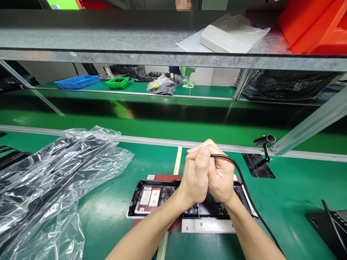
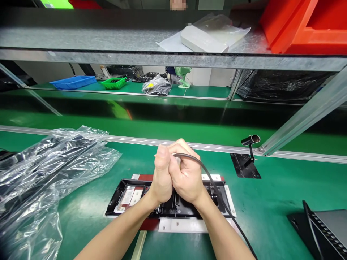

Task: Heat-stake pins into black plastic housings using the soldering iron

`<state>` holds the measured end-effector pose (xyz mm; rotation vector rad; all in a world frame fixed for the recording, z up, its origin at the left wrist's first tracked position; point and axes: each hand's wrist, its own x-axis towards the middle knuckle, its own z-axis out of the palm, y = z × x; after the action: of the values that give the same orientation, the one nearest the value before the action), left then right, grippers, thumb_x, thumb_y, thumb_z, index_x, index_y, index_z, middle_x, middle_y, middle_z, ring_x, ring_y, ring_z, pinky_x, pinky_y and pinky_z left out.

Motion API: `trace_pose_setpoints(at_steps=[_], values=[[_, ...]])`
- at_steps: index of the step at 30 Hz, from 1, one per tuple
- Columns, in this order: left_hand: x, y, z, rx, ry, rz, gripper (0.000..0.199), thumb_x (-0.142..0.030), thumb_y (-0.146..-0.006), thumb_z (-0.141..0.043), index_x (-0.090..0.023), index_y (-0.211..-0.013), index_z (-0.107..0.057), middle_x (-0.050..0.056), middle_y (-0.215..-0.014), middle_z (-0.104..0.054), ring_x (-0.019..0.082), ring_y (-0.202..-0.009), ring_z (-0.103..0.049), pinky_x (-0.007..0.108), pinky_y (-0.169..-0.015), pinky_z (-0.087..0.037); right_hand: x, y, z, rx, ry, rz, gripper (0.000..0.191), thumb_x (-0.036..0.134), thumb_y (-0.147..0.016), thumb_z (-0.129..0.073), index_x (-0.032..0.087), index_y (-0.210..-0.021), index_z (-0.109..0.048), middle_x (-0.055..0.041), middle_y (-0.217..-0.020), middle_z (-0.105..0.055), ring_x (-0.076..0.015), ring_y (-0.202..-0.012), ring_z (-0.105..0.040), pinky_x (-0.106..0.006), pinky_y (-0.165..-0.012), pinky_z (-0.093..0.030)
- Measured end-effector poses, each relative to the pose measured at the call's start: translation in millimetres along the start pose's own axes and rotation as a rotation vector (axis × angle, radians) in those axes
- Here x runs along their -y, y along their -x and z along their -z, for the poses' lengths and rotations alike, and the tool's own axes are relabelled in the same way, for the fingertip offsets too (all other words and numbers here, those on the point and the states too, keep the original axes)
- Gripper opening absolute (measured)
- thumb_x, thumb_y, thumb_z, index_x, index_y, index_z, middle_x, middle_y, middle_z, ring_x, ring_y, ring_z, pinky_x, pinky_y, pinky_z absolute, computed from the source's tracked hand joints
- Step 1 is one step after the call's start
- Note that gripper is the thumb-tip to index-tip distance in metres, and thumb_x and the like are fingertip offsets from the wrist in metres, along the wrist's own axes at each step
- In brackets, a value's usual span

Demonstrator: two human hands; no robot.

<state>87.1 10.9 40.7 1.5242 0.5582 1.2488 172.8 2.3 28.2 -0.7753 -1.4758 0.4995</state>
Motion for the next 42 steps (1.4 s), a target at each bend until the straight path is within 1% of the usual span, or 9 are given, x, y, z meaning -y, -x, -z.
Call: trace_pose_setpoints(at_steps=[4,7,12,19,25,32,35,38,42], values=[[1.5,-0.1,0.3,-0.021,-0.022,-0.02,0.066,-0.068,-0.104,-0.023,-0.021,-0.075,-0.059,0.006,-0.085,-0.058,0.022,-0.083,-0.056,0.036,-0.075,-0.049,-0.1,-1.1,-0.1,0.003,-0.007,0.02,0.035,0.039,-0.105,-0.048,0.022,-0.09,-0.074,-0.0077,-0.09,-0.069,-0.0218,-0.085,-0.066,-0.037,-0.071,-0.053],[2.9,-0.2,0.3,-0.047,-0.034,-0.025,0.064,-0.069,-0.104,-0.024,-0.022,-0.074,-0.055,0.005,-0.083,-0.059,0.021,-0.081,-0.056,0.036,-0.077,-0.05,-0.6,-1.3,0.0,0.0,-0.003,0.02,0.036,0.039,-0.105,-0.047,0.022,-0.09,-0.075,-0.0079,-0.09,-0.069,-0.0225,-0.087,-0.066,-0.038,-0.073,-0.053],[2.6,-0.6,0.4,-0.049,-0.064,-0.021,0.064,-0.068,-0.104,-0.023,-0.022,-0.073,-0.056,0.006,-0.085,-0.061,0.021,-0.081,-0.057,0.036,-0.077,-0.05,-1.4,-1.0,0.2,0.002,0.009,0.026,0.035,0.038,-0.106,-0.047,0.022,-0.091,-0.074,-0.0082,-0.091,-0.069,-0.0227,-0.087,-0.067,-0.037,-0.072,-0.053],[-1.0,-1.6,2.2,-0.032,-0.104,-0.043,0.061,-0.057,-0.108,-0.02,-0.021,-0.072,-0.055,0.006,-0.084,-0.059,0.022,-0.081,-0.055,0.037,-0.08,-0.048,-2.0,-0.2,1.0,0.004,0.028,0.019,0.028,0.034,-0.104,-0.052,0.022,-0.092,-0.075,-0.007,-0.091,-0.07,-0.0217,-0.086,-0.067,-0.036,-0.072,-0.053],[-1.0,-1.8,3.3,-0.01,-0.097,-0.038,0.061,-0.064,-0.105,-0.021,-0.022,-0.072,-0.05,0.004,-0.082,-0.055,0.021,-0.079,-0.052,0.036,-0.077,-0.046,-2.5,-0.1,1.1,0.0,0.032,0.008,0.024,0.032,-0.102,-0.056,0.022,-0.092,-0.076,-0.0065,-0.09,-0.07,-0.0217,-0.085,-0.067,-0.035,-0.071,-0.053],[0.0,-1.3,2.9,-0.03,-0.089,-0.038,0.06,-0.057,-0.108,-0.022,-0.022,-0.073,-0.054,0.005,-0.083,-0.057,0.022,-0.082,-0.054,0.037,-0.081,-0.045,-3.0,-0.5,0.9,0.002,0.02,0.023,0.032,0.035,-0.105,-0.048,0.022,-0.092,-0.075,-0.0072,-0.09,-0.069,-0.0209,-0.083,-0.066,-0.035,-0.071,-0.053],[0.5,-1.4,2.6,-0.024,-0.084,-0.051,0.06,-0.056,-0.108,-0.022,-0.022,-0.073,-0.055,0.005,-0.083,-0.056,0.022,-0.082,-0.053,0.037,-0.08,-0.045,-2.6,-0.9,0.9,0.002,0.013,0.018,0.028,0.034,-0.104,-0.052,0.022,-0.091,-0.074,-0.007,-0.09,-0.069,-0.0214,-0.084,-0.066,-0.035,-0.071,-0.052],[1.4,-1.2,2.4,-0.026,-0.076,-0.054,0.061,-0.058,-0.108,-0.021,-0.021,-0.073,-0.056,0.005,-0.083,-0.057,0.021,-0.08,-0.054,0.037,-0.077,-0.046,-1.9,-0.9,0.9,0.007,0.014,0.015,0.027,0.033,-0.103,-0.054,0.022,-0.091,-0.075,-0.007,-0.091,-0.069,-0.0219,-0.086,-0.066,-0.036,-0.072,-0.053],[2.2,-0.7,2.4,-0.028,-0.081,-0.042,0.064,-0.063,-0.106,-0.021,-0.021,-0.075,-0.057,0.005,-0.084,-0.058,0.021,-0.082,-0.056,0.036,-0.078,-0.046,-1.2,-0.9,0.7,0.017,0.019,0.039,0.034,0.033,-0.106,-0.048,0.022,-0.09,-0.075,-0.0074,-0.09,-0.069,-0.0217,-0.088,-0.066,-0.036,-0.074,-0.052]])
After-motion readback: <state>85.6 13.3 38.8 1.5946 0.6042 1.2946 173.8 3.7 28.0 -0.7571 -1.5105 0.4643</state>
